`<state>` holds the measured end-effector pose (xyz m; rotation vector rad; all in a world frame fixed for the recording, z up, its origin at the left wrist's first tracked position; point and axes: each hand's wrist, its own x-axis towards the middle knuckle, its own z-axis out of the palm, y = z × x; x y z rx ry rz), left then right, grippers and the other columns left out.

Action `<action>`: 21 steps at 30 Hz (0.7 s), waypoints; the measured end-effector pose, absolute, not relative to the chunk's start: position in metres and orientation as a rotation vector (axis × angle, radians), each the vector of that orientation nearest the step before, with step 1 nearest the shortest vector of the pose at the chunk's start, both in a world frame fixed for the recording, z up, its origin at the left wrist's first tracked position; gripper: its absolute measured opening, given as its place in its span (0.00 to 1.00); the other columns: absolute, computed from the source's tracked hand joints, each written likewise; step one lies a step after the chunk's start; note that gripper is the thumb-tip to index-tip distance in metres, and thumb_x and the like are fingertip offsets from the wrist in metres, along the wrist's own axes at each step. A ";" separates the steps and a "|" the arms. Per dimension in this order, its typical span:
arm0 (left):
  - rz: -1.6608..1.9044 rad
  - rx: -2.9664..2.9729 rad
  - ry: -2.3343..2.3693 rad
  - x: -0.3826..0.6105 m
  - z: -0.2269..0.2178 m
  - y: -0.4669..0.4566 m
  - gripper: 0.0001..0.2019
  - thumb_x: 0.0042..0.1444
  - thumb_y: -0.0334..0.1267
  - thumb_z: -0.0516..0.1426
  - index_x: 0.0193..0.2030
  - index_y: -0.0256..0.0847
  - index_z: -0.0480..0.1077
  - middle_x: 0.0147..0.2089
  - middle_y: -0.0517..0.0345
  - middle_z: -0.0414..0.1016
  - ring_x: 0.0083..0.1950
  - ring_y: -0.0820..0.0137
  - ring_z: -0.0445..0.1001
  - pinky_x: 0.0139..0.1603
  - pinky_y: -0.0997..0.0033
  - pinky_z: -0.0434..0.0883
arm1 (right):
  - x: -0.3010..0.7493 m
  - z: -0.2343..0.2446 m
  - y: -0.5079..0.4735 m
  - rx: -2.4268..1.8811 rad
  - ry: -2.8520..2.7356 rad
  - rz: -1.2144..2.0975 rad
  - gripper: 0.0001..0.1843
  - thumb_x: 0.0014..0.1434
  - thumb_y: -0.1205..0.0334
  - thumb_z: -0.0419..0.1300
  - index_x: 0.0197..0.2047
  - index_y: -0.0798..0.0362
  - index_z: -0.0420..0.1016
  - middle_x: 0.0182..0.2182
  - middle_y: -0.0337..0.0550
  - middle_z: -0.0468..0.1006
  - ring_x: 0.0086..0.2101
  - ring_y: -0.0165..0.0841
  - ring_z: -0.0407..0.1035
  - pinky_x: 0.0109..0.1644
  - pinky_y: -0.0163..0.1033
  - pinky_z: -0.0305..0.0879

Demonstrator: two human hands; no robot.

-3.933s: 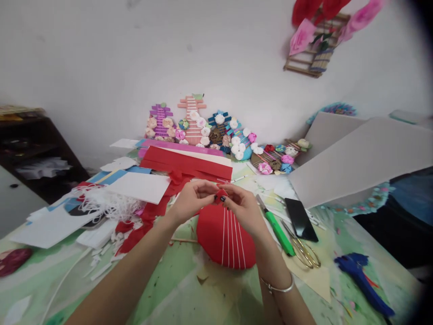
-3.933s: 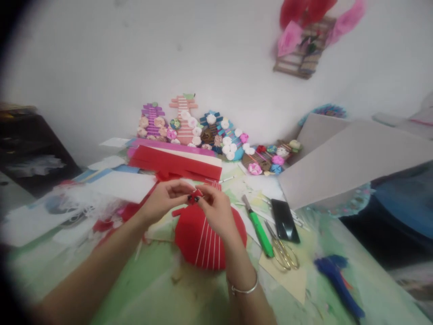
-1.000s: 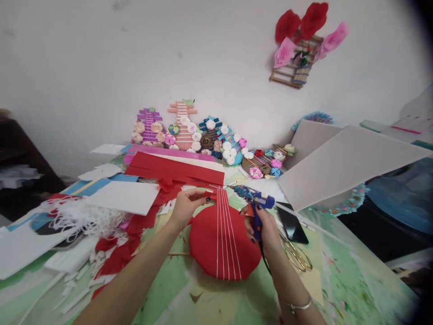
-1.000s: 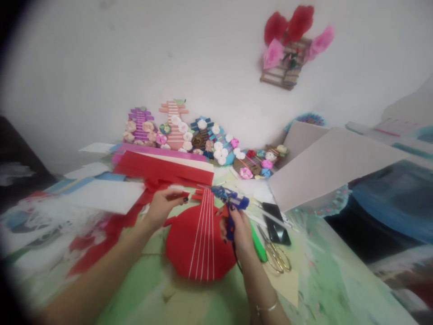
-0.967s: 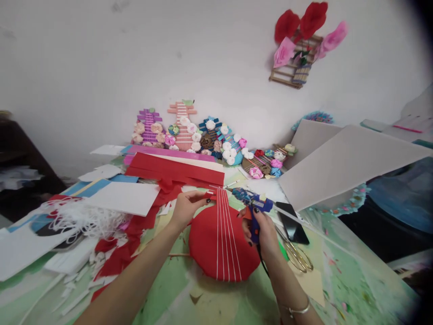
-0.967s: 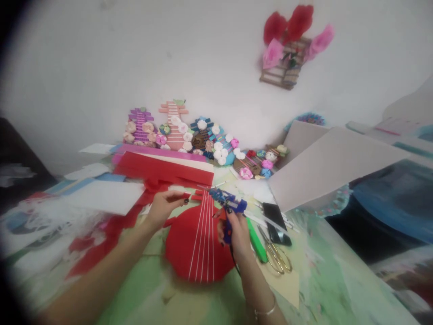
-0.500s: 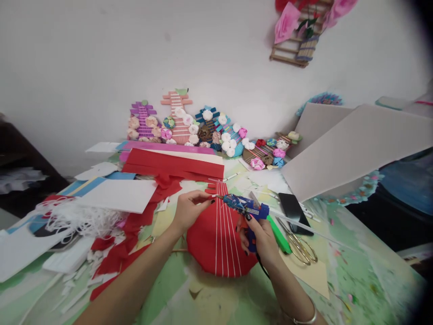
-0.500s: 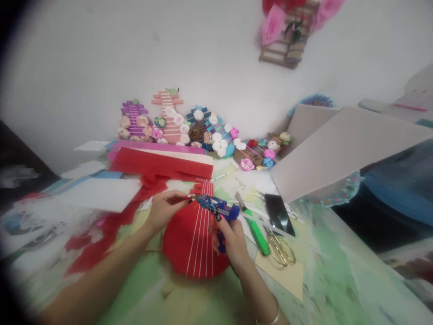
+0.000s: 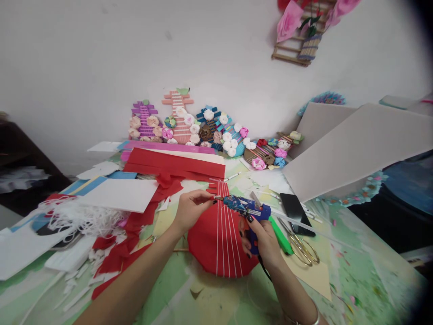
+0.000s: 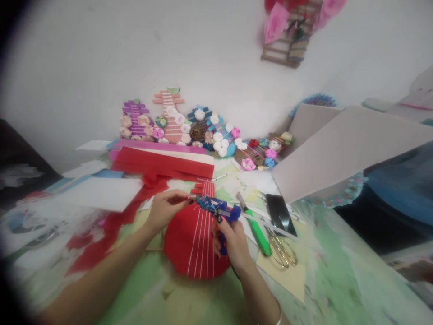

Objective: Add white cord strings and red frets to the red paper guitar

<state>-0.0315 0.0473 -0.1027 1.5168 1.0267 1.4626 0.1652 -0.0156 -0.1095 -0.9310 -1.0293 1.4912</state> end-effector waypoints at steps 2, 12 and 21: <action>1.476 1.503 1.015 -0.032 -0.102 0.048 0.06 0.44 0.34 0.65 0.29 0.36 0.78 0.30 0.52 0.80 0.33 0.67 0.78 0.37 0.70 0.75 | 0.165 -0.108 -0.016 -0.933 -1.014 1.484 0.20 0.54 0.46 0.62 0.26 0.56 0.67 0.20 0.34 0.67 0.13 0.21 0.57 0.12 0.28 0.56; 1.507 1.480 1.001 -0.032 -0.103 0.048 0.05 0.42 0.34 0.66 0.27 0.36 0.77 0.29 0.53 0.79 0.31 0.68 0.77 0.35 0.72 0.75 | 0.167 -0.105 -0.017 -0.949 -1.001 1.462 0.21 0.53 0.46 0.62 0.26 0.55 0.65 0.20 0.33 0.65 0.14 0.21 0.57 0.12 0.28 0.56; 1.490 1.514 1.020 -0.033 -0.098 0.046 0.04 0.44 0.33 0.65 0.29 0.36 0.78 0.29 0.53 0.79 0.32 0.68 0.77 0.36 0.72 0.75 | 0.168 -0.103 -0.017 -0.940 -1.007 1.449 0.21 0.54 0.46 0.62 0.24 0.55 0.65 0.20 0.33 0.65 0.14 0.21 0.57 0.12 0.28 0.56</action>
